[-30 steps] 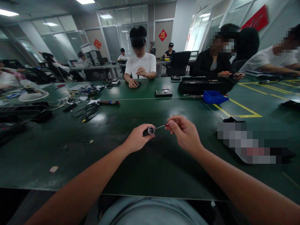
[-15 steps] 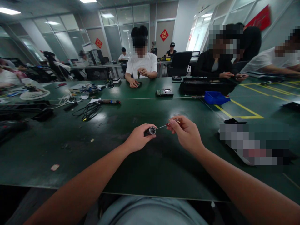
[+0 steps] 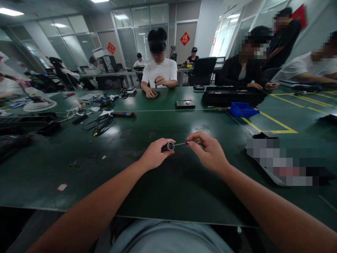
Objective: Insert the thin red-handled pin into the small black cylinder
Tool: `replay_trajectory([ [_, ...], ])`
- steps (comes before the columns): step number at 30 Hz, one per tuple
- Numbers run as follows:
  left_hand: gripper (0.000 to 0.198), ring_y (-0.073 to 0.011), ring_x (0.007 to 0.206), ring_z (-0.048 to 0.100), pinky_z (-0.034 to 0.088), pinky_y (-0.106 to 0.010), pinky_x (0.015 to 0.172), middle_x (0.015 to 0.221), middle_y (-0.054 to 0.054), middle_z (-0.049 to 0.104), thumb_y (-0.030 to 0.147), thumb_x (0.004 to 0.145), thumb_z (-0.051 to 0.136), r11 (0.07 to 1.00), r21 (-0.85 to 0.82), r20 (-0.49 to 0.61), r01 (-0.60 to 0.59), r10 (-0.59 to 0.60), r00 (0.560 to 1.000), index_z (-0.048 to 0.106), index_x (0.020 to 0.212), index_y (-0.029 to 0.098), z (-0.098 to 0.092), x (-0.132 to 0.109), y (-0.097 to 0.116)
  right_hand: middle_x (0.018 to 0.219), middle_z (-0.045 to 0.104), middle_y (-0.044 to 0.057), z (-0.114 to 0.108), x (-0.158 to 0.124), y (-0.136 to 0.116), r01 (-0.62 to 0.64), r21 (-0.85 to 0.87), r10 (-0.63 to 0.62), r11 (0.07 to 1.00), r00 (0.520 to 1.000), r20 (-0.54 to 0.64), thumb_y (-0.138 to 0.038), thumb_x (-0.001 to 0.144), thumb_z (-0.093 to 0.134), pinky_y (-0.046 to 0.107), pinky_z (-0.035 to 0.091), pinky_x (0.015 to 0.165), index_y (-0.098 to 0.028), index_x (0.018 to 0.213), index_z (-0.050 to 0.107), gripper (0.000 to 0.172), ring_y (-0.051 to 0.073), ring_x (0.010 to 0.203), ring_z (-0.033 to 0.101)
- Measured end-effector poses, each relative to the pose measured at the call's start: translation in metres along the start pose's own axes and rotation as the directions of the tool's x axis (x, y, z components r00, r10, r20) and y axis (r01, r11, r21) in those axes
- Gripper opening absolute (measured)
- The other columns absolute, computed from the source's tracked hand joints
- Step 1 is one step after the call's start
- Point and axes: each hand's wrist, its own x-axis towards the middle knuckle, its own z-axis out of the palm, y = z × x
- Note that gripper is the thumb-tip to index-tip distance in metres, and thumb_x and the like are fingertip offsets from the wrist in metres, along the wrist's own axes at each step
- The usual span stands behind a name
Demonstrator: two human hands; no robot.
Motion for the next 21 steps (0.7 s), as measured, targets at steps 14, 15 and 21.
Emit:
replay_trajectory([
  [14, 0.036, -0.0223, 0.111, 0.060, 0.045, -0.037, 0.101, 0.118, -0.005, 0.066, 0.023, 0.086, 0.070, 1.000, 0.022, 0.027, 0.007, -0.008, 1.000, 0.066, 0.122, 0.024, 0.000, 0.000, 0.003, 0.083, 0.071, 0.003, 0.004, 0.000, 0.010, -0.085, 0.076, 0.084, 0.993, 0.996, 0.020, -0.035, 0.099, 0.047, 0.035, 0.052, 0.073, -0.022, 0.110, 0.064, 0.024, 0.020, 0.078, 0.070],
  [15, 0.036, -0.0223, 0.111, 0.060, 0.044, -0.037, 0.101, 0.118, -0.005, 0.066, 0.024, 0.086, 0.070, 1.000, 0.022, 0.025, 0.006, -0.006, 1.000, 0.065, 0.122, 0.024, 0.000, 0.000, 0.002, 0.079, 0.070, 0.003, 0.004, 0.001, 0.008, -0.086, 0.063, 0.085, 0.994, 0.996, 0.029, -0.037, 0.100, 0.046, 0.035, 0.052, 0.072, -0.022, 0.107, 0.065, 0.026, 0.019, 0.076, 0.069],
  [21, 0.038, -0.0226, 0.110, 0.060, 0.044, -0.037, 0.101, 0.117, -0.005, 0.066, 0.024, 0.085, 0.071, 1.000, 0.026, 0.015, 0.007, -0.007, 1.000, 0.065, 0.123, 0.024, 0.000, 0.001, 0.000, 0.074, 0.067, 0.001, 0.004, 0.000, 0.005, -0.094, 0.021, 0.094, 0.995, 0.995, 0.016, -0.033, 0.100, 0.045, 0.032, 0.049, 0.067, -0.021, 0.117, 0.060, 0.026, 0.018, 0.071, 0.066],
])
